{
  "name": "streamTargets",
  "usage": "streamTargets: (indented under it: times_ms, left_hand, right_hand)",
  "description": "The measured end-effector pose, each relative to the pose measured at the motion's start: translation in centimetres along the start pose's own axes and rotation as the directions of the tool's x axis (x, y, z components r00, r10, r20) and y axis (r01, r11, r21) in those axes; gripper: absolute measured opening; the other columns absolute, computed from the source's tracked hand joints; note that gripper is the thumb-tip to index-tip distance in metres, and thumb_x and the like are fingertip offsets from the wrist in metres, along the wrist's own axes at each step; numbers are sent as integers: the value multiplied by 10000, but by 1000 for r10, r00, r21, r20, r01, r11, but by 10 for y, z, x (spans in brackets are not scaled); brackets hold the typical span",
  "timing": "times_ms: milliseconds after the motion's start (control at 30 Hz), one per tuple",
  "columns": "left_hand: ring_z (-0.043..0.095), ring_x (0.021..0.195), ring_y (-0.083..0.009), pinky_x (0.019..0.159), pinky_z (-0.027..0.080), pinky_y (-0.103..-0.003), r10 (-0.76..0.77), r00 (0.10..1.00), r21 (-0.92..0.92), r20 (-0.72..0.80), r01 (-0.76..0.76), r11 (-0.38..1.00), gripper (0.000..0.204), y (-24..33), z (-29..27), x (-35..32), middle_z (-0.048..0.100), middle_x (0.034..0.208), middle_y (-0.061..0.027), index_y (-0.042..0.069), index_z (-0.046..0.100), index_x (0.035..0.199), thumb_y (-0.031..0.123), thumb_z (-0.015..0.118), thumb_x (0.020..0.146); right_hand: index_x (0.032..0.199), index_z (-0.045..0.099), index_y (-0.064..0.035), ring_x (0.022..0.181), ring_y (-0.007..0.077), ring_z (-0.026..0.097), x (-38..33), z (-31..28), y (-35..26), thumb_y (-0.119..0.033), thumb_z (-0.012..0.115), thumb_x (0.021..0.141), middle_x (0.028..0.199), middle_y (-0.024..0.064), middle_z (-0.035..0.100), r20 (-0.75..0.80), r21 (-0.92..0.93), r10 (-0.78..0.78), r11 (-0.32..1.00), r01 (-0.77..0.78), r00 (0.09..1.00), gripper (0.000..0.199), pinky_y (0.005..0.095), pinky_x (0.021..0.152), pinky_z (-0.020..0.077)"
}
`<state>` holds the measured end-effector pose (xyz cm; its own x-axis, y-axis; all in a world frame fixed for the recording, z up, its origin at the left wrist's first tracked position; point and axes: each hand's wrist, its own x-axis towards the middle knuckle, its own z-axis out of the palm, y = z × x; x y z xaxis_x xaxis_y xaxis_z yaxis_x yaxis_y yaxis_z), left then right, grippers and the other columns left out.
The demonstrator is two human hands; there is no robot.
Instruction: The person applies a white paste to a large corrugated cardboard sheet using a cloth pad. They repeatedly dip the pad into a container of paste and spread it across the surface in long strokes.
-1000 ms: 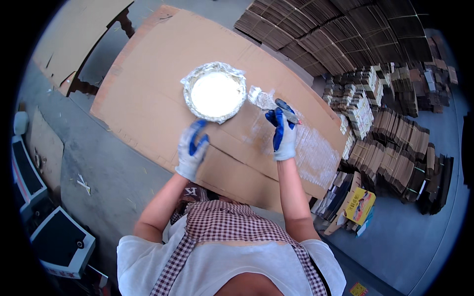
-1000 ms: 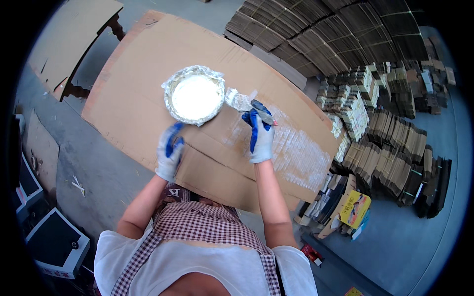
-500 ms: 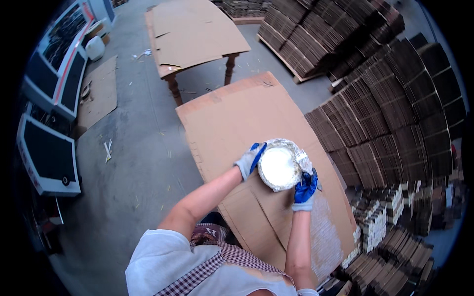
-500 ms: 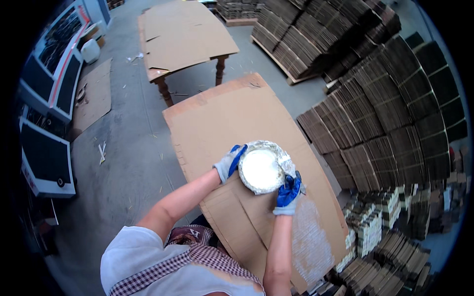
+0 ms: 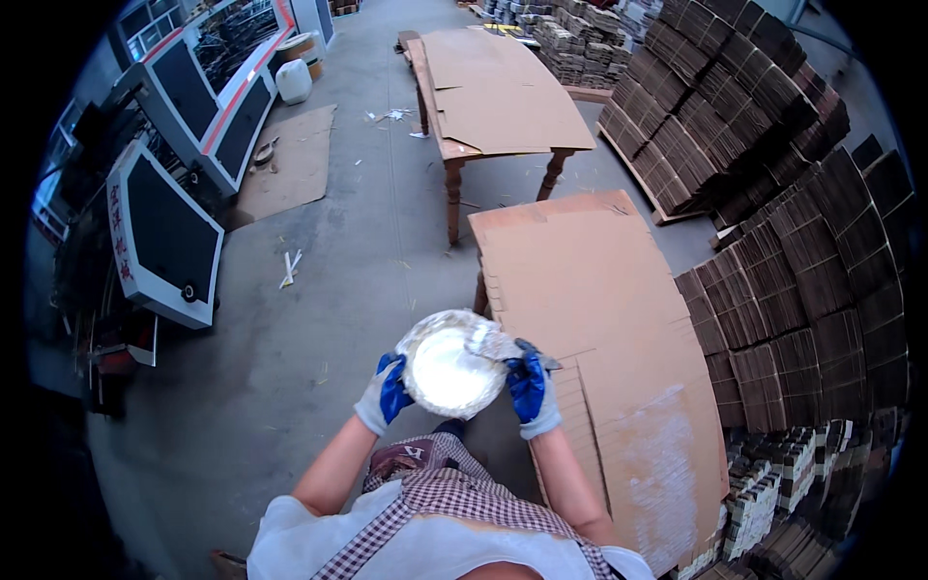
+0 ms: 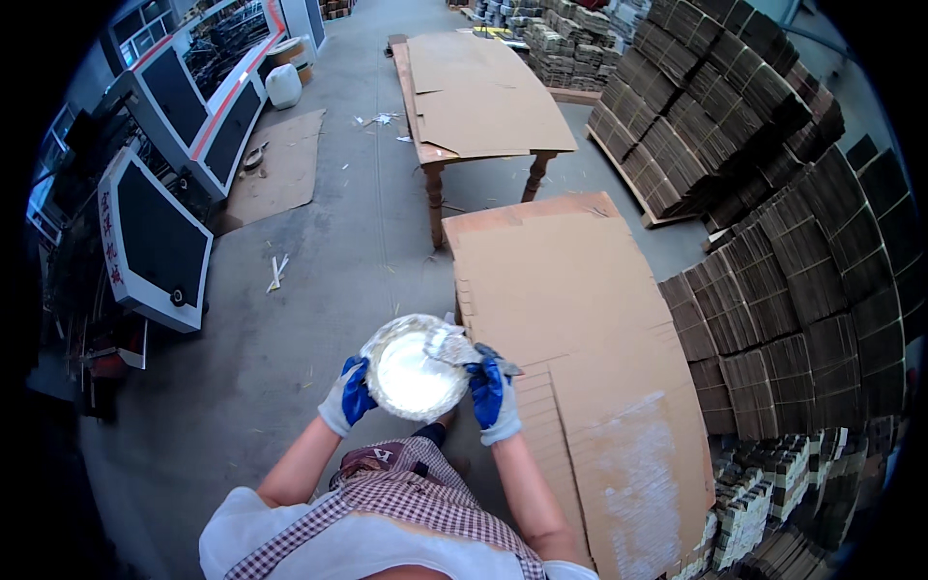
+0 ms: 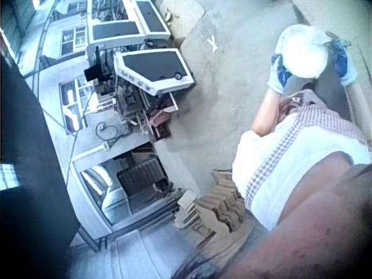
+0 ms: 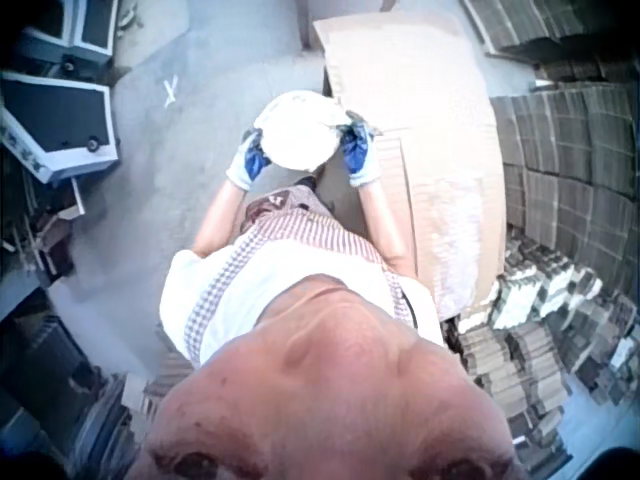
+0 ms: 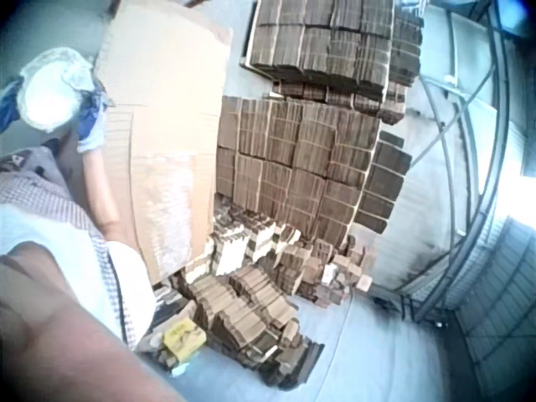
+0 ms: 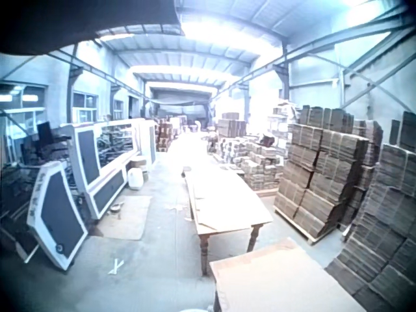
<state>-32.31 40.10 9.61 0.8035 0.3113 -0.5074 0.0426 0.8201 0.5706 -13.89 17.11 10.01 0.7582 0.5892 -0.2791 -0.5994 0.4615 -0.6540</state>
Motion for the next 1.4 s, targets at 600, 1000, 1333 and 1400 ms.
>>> streamTargets:
  times_ms: [600, 1000, 1333, 1400]
  left_hand:
    - [647, 1010, -258, 767, 591, -427, 107, 947, -15, -304, -117, 993, 239, 191, -197, 83, 626, 1129, -75, 181, 526, 1188, 203, 568, 954]
    - [584, 1176, -282, 928, 525, -472, -119, 932, -47, -343, 110, 993, 578, 340, -230, 298, 560, 1356, -95, 162, 513, 1373, 575, 467, 972]
    - [588, 1183, -274, 898, 543, -447, -143, 897, 28, -417, 170, 985, 525, 410, -278, 537, 560, 1356, -93, 184, 497, 1377, 519, 499, 973]
    - [588, 1186, -249, 931, 525, -408, -199, 911, -47, -362, 195, 980, 485, 398, -323, 606, 567, 1346, -113, 121, 502, 1369, 425, 512, 991]
  right_hand:
    - [1249, 625, -112, 839, 109, 643, 215, 168, 186, -277, 580, 985, 892, -22, 682, -38, 124, 306, 946, -299, 951, 314, 261, 747, 507]
    - [1219, 643, -109, 827, 141, 638, 458, 219, 231, -278, 595, 972, 851, 17, 676, -101, 121, 325, 942, -313, 940, 304, 280, 741, 521]
    - [1142, 667, -160, 787, 90, 643, 689, 195, 288, -318, 605, 959, 843, -45, 687, -311, 72, 354, 934, -349, 882, 250, 245, 704, 508]
    - [1108, 680, -179, 804, 93, 641, 735, 182, 307, -318, 610, 957, 822, -49, 687, -335, 59, 311, 949, -310, 889, 217, 250, 709, 493]
